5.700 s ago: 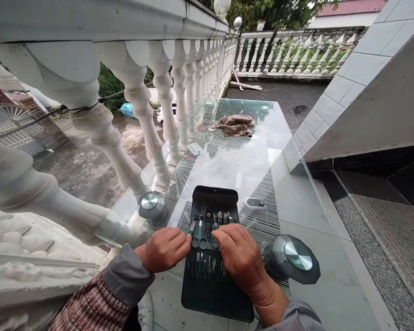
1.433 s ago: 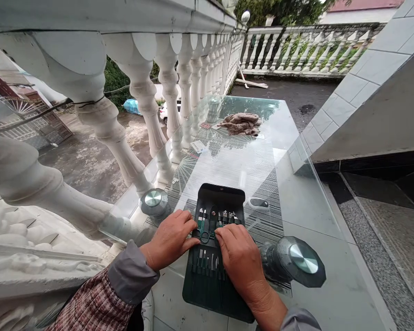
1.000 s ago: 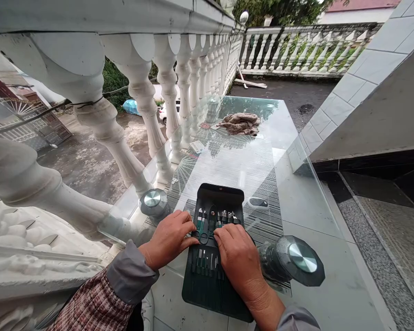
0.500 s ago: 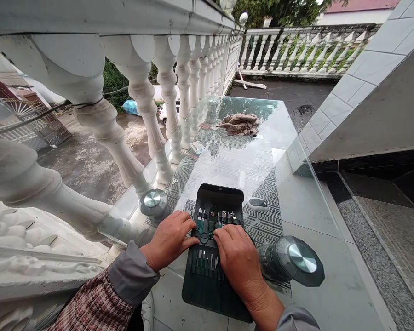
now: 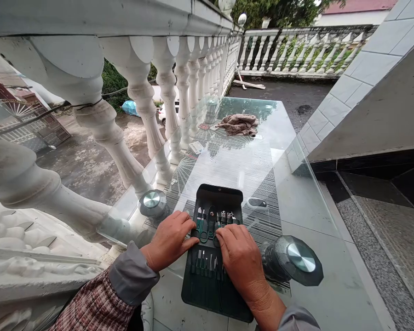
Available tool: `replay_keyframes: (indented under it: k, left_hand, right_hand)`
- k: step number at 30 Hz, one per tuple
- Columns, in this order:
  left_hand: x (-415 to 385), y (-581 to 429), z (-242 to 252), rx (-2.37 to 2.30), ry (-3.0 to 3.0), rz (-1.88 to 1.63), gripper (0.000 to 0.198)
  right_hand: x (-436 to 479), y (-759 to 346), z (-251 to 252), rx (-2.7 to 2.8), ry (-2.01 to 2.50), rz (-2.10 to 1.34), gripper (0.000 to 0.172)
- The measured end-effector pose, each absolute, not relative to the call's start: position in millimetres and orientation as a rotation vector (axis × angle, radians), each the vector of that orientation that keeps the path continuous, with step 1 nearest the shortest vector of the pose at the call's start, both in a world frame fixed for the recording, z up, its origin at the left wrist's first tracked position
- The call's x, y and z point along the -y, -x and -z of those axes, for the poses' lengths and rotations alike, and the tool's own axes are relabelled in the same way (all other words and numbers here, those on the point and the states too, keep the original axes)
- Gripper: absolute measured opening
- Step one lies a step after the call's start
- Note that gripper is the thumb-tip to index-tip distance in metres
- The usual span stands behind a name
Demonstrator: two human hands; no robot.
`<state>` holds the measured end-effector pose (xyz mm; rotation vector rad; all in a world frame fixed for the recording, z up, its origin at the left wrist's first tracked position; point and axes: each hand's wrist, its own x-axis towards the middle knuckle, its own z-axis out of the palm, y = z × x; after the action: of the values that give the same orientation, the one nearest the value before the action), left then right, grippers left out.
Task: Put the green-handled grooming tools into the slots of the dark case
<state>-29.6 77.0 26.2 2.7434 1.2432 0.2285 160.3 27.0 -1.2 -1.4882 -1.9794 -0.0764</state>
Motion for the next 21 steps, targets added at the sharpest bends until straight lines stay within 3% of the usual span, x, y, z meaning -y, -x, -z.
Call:
replay_keyframes:
  k: [12, 16, 21]
  left_hand:
    - [-78, 29, -20, -1.228, -2.741, -0.392, 0.03]
    - [-78, 29, -18, -1.157, -2.793, -0.522, 0.042]
    - [-81, 26, -11, -1.096, -2.901, -0.544, 0.04]
  right_hand:
    - [-27, -164, 0, 1.94, 1.527, 0.067, 0.02]
    - [-29, -169, 3, 1.907, 1.57, 0.089, 0.021]
    - [-30, -165, 8, 2.015, 1.556, 0.124, 0.031]
